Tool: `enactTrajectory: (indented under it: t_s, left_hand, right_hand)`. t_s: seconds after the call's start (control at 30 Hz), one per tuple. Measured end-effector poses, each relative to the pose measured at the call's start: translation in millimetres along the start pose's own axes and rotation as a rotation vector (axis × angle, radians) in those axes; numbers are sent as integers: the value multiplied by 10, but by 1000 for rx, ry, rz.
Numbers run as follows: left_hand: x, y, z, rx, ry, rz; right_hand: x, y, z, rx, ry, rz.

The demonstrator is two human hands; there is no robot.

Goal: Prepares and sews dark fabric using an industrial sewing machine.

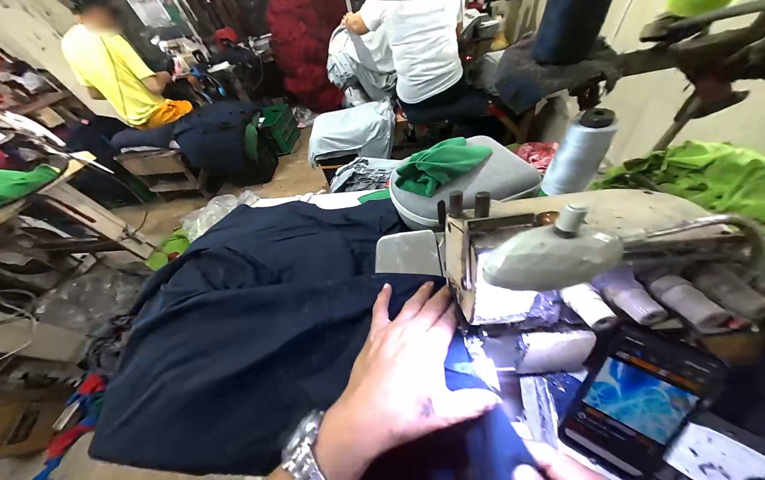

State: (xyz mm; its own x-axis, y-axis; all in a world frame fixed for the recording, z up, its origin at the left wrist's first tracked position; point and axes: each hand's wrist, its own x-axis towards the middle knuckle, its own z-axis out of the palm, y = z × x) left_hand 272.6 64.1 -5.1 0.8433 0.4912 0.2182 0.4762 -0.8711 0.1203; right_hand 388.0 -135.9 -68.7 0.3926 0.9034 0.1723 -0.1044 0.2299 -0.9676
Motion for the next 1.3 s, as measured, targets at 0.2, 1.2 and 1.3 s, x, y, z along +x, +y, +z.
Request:
enactTrajectory:
  t_s: [0.2, 1.2, 1.3]
  left_hand:
    - [-782, 295, -319, -433, 401, -67]
    - [-695, 884, -127, -90, 339, 322]
    - [-710, 853, 23, -184, 388, 275]
  right_hand:
    - [-52, -283, 131, -867, 51, -303]
    - [-94, -325, -154, -1278, -101, -516]
    - [-120, -283, -136, -1281, -88, -464]
